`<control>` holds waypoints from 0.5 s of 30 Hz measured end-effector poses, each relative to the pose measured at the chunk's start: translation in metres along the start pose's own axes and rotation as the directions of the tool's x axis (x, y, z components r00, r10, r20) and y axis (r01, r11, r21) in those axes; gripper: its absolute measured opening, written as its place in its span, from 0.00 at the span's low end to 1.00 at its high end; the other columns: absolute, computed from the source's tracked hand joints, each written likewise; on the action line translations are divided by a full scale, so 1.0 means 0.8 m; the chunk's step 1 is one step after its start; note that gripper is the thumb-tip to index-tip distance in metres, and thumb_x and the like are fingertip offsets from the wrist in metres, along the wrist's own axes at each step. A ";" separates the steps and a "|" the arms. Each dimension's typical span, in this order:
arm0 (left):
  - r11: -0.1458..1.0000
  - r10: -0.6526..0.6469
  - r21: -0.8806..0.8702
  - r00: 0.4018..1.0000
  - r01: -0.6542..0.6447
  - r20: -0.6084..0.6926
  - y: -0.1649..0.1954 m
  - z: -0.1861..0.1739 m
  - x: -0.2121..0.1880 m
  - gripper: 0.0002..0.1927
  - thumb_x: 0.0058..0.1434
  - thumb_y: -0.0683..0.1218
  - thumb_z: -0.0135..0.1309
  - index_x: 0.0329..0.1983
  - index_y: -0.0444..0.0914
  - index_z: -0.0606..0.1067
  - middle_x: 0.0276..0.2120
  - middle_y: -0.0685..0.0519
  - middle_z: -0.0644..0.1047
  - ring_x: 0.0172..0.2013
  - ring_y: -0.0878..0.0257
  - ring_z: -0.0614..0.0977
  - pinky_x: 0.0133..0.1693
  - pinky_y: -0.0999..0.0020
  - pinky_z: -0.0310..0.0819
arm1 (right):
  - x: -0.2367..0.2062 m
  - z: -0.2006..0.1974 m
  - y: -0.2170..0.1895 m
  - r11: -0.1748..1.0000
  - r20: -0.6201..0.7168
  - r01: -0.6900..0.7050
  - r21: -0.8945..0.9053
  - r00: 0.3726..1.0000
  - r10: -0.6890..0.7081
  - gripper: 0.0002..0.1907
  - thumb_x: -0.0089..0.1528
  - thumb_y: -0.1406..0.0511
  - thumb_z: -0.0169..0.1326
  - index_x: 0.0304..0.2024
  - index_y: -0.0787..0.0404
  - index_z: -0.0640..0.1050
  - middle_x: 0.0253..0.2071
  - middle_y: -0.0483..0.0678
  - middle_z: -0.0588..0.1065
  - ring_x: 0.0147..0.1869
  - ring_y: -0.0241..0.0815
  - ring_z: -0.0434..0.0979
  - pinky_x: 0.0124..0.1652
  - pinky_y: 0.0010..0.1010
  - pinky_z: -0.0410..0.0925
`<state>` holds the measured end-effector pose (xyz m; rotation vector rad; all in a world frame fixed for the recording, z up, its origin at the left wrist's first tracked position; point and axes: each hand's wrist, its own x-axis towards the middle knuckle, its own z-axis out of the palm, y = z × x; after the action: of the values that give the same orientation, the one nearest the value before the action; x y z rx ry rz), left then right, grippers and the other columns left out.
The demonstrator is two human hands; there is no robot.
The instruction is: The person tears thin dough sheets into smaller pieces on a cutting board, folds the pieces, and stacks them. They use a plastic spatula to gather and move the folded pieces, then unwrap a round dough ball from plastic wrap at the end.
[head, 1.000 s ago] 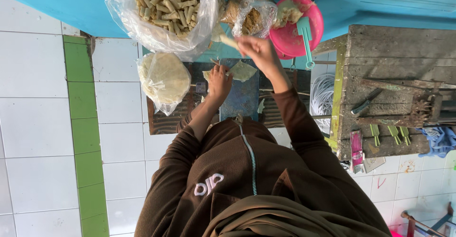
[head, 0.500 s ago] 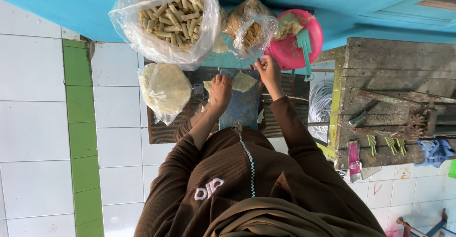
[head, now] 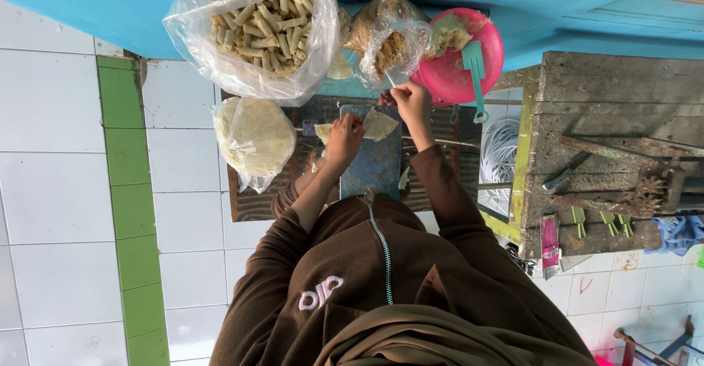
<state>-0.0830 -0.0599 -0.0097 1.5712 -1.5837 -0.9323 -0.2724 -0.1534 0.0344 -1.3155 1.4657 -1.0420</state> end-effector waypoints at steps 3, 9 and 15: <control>1.000 0.015 -0.002 1.000 -0.015 -0.001 0.000 -0.002 0.002 0.11 0.60 0.46 0.62 0.41 0.38 0.74 0.36 0.48 0.80 0.41 0.47 0.79 0.46 0.53 0.72 | 0.009 0.002 -0.003 0.970 0.025 -0.227 0.086 0.974 0.226 0.05 0.64 0.71 0.60 0.39 0.69 0.81 0.33 0.51 0.82 0.32 0.38 0.84 0.28 0.23 0.72; 0.999 0.011 -0.033 1.000 -0.011 0.017 0.001 -0.008 0.006 0.11 0.59 0.45 0.62 0.41 0.38 0.75 0.37 0.49 0.80 0.41 0.48 0.79 0.45 0.54 0.73 | 0.001 -0.023 -0.002 0.850 0.122 -0.416 0.324 0.909 0.398 0.06 0.62 0.69 0.63 0.39 0.67 0.81 0.30 0.44 0.77 0.27 0.27 0.73 0.22 0.17 0.55; 0.999 0.044 0.010 0.999 -0.044 0.033 -0.003 -0.007 0.007 0.18 0.53 0.45 0.66 0.46 0.39 0.74 0.39 0.50 0.80 0.43 0.50 0.79 0.47 0.55 0.72 | -0.051 -0.057 0.020 0.823 0.185 -0.442 0.357 0.897 0.402 0.07 0.62 0.69 0.64 0.39 0.68 0.81 0.29 0.43 0.75 0.24 0.24 0.63 0.23 0.18 0.53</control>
<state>-0.0768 -0.0653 -0.0088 1.5296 -1.6418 -0.9311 -0.3186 -0.1100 0.0338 -0.6998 1.3052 -0.8935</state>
